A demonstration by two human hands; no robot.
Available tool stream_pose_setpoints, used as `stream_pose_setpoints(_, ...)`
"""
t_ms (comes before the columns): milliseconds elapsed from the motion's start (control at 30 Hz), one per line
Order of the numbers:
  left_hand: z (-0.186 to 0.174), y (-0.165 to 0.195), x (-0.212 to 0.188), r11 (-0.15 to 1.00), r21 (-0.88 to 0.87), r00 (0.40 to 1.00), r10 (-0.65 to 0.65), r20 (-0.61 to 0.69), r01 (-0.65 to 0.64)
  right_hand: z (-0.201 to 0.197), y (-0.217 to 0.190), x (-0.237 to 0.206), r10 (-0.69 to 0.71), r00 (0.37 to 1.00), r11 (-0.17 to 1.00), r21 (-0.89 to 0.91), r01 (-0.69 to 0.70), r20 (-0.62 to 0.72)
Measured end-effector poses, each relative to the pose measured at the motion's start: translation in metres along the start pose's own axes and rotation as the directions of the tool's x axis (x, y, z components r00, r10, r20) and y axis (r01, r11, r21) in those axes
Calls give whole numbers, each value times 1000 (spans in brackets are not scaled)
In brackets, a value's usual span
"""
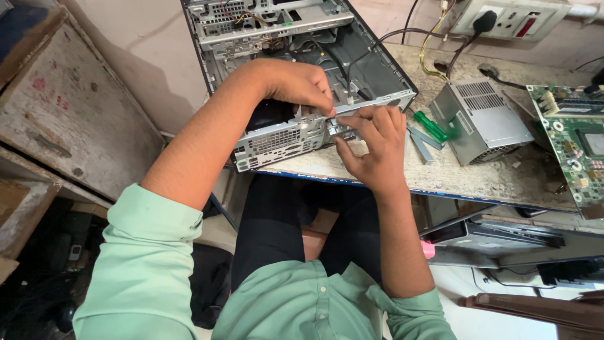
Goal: The person removes the power supply unit from a desktop computer case using a screwdriver. They then remove several metal expansion slot covers from the rear of the case by hand.
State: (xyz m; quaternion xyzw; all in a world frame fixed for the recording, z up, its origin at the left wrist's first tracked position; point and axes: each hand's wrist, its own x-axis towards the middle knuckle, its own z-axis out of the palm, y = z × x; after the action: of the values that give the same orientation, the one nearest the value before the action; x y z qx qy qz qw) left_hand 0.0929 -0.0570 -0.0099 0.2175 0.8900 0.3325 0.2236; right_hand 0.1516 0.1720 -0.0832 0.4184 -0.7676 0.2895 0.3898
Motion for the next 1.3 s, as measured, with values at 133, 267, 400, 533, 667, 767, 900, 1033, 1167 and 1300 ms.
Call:
stream_pose_setpoints(133, 2, 2, 0, 1000, -16, 1000, 3, 10, -3, 0, 0, 0, 4, 1000, 1000, -4, -4, 8)
stream_pose_setpoints(267, 1, 3, -2, 1000, 8, 1000, 13, -17, -13, -1, 0, 0, -16, 1000, 1000, -10, 16, 26)
stream_pose_setpoints(400, 0, 4, -3, 998, 42, 999, 46, -23, -45, 0, 0, -1, -9, 999, 999, -31, 10, 32)
stream_pose_setpoints(533, 1, 6, -5, 997, 74, 999, 35, -40, -32, 3, -1, -2, -18, 999, 997, -76, 20, 37)
stream_pose_setpoints(667, 1, 7, -5, 997, 77, 998, 24, -56, -20, 5, 0, -2, -24, 999, 995, -100, 28, 42)
stream_pose_setpoints(767, 2, 6, -4, 998, 57, 998, 3, -60, 1, 4, 0, -3, -36, 998, 991, -124, 41, 46)
stream_pose_setpoints(900, 2, 3, -2, 995, 100, 999, -13, -30, 16, 6, 3, -6, -31, 998, 992, -120, 37, 52)
stream_pose_setpoints(1033, 1, -1, 0, 998, 54, 1000, -22, -13, 22, 11, 10, -10, 1, 1000, 1000, -13, -1, -6)
stream_pose_setpoints(1167, 2, -2, 4, 999, 32, 999, -37, -11, 37, 14, 18, -15, -22, 997, 1000, 20, 23, -80)
stream_pose_setpoints(1300, 1, -2, 4, 1000, -9, 997, 16, -70, -17, 13, 16, -15, 0, 997, 1000, 29, 2, -77)
